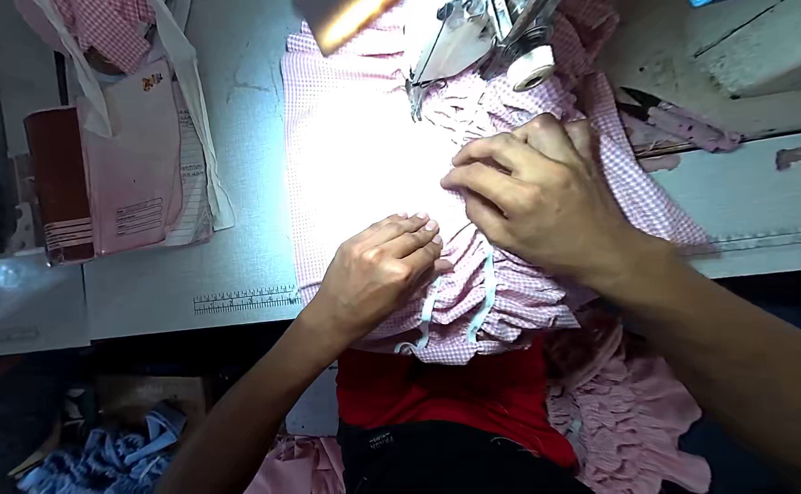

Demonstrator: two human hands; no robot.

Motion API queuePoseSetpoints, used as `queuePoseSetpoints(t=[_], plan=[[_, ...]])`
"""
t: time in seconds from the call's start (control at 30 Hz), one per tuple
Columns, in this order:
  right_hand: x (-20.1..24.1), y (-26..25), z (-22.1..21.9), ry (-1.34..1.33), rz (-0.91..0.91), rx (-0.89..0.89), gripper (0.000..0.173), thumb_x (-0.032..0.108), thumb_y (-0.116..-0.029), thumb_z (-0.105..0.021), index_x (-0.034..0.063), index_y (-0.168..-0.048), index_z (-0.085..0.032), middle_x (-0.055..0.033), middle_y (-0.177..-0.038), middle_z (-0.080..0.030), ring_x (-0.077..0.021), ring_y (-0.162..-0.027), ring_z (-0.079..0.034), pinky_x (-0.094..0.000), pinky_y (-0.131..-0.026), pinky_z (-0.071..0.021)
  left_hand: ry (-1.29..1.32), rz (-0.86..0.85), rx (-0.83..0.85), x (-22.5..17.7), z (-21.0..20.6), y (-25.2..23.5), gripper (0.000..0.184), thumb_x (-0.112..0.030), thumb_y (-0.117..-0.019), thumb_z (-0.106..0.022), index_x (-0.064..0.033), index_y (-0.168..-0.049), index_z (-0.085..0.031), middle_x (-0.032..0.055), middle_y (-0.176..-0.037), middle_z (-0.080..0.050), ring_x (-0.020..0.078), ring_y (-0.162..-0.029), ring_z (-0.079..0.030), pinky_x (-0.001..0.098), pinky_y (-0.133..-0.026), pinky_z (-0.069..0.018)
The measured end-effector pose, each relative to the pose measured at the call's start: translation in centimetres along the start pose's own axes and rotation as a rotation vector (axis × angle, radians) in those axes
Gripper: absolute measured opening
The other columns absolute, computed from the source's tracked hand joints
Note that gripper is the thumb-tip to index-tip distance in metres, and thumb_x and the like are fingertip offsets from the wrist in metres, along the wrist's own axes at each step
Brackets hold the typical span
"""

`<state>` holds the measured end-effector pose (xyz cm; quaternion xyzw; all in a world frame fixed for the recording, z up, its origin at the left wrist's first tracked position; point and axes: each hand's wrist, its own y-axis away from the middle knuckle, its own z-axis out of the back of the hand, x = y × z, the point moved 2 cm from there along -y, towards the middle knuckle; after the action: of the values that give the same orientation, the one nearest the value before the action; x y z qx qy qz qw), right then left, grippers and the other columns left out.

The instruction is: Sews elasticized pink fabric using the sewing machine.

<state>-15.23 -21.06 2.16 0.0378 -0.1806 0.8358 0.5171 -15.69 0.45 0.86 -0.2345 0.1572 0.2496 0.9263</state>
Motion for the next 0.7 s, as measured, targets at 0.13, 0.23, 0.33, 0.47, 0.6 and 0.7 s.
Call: queuePoseSetpoints(t=[0.13, 0.23, 0.33, 0.47, 0.6, 0.7], plan=[[-0.32, -0.36, 0.13, 0.052, -0.049, 0.02, 0.04, 0.041, -0.104, -0.049, 0.0125, -0.117, -0.074, -0.0068, -0.128, -0.069, -0.0347, -0.111, -0.06, -0.0553, -0.092, -0.038, -0.015, 0.007, 0.014, -0.03, 0.15, -0.08, 0.026, -0.025, -0.1033, -0.061, -0.0076, -0.11, -0.08, 0.0087, -0.122, -0.075, 0.0223, -0.123, -0.068, 0.0374, -0.111, -0.0508], [-0.37, -0.51, 0.12, 0.058, -0.073, 0.046, 0.047, 0.046, -0.0979, -0.051, 0.0147, -0.127, -0.071, -0.0067, -0.136, -0.065, -0.0364, -0.115, -0.057, -0.0578, -0.094, -0.036, -0.018, 0.004, 0.023, 0.04, 0.17, -0.15, 0.026, -0.023, -0.1037, -0.061, -0.0069, -0.11, -0.08, 0.0092, -0.122, -0.075, 0.0232, -0.125, -0.067, 0.0379, -0.112, -0.0491], [-0.58, -0.73, 0.07, 0.056, -0.067, 0.047, 0.039, 0.028, -0.1011, -0.047, 0.0178, -0.133, -0.067, -0.0071, -0.137, -0.064, -0.0375, -0.116, -0.057, -0.0579, -0.092, -0.0369, -0.004, 0.005, 0.015, 0.15, 0.06, -0.24, 0.024, -0.023, -0.1029, -0.062, -0.007, -0.109, -0.08, 0.0089, -0.121, -0.075, 0.0223, -0.124, -0.067, 0.0373, -0.112, -0.0496], [-0.73, -0.93, -0.09, 0.036, 0.0, 0.0, 0.031, 0.017, -0.1055, -0.046, 0.0179, -0.12, -0.074, -0.0045, -0.129, -0.068, -0.0354, -0.116, -0.056, -0.0572, -0.094, -0.0343, -0.011, 0.006, 0.028, 0.12, 0.07, -0.33, 0.026, -0.024, -0.1033, -0.061, -0.0074, -0.11, -0.08, 0.0087, -0.121, -0.075, 0.022, -0.123, -0.068, 0.0371, -0.111, -0.0503], [-0.96, -0.91, -0.05, 0.096, -0.075, -0.003, 0.048, 0.053, -0.1005, -0.05, 0.0178, -0.123, -0.073, -0.0045, -0.129, -0.069, -0.0363, -0.121, -0.056, -0.0625, -0.101, -0.0315, -0.015, 0.006, 0.022, 0.21, 0.12, -0.34, 0.024, -0.022, -0.1026, -0.062, -0.0075, -0.109, -0.08, 0.0086, -0.12, -0.076, 0.0219, -0.122, -0.068, 0.0364, -0.111, -0.0506], [-0.71, -1.02, 0.25, 0.064, -0.042, 0.019, 0.037, 0.039, -0.1013, -0.051, 0.0227, -0.13, -0.07, -0.005, -0.135, -0.064, -0.0399, -0.126, -0.051, -0.0638, -0.1, -0.0307, -0.004, 0.0, 0.023, 0.3, 0.2, -0.4, 0.024, -0.018, -0.102, -0.06, -0.007, -0.11, -0.08, 0.0095, -0.121, -0.075, 0.0225, -0.122, -0.068, 0.0362, -0.11, -0.0507]])
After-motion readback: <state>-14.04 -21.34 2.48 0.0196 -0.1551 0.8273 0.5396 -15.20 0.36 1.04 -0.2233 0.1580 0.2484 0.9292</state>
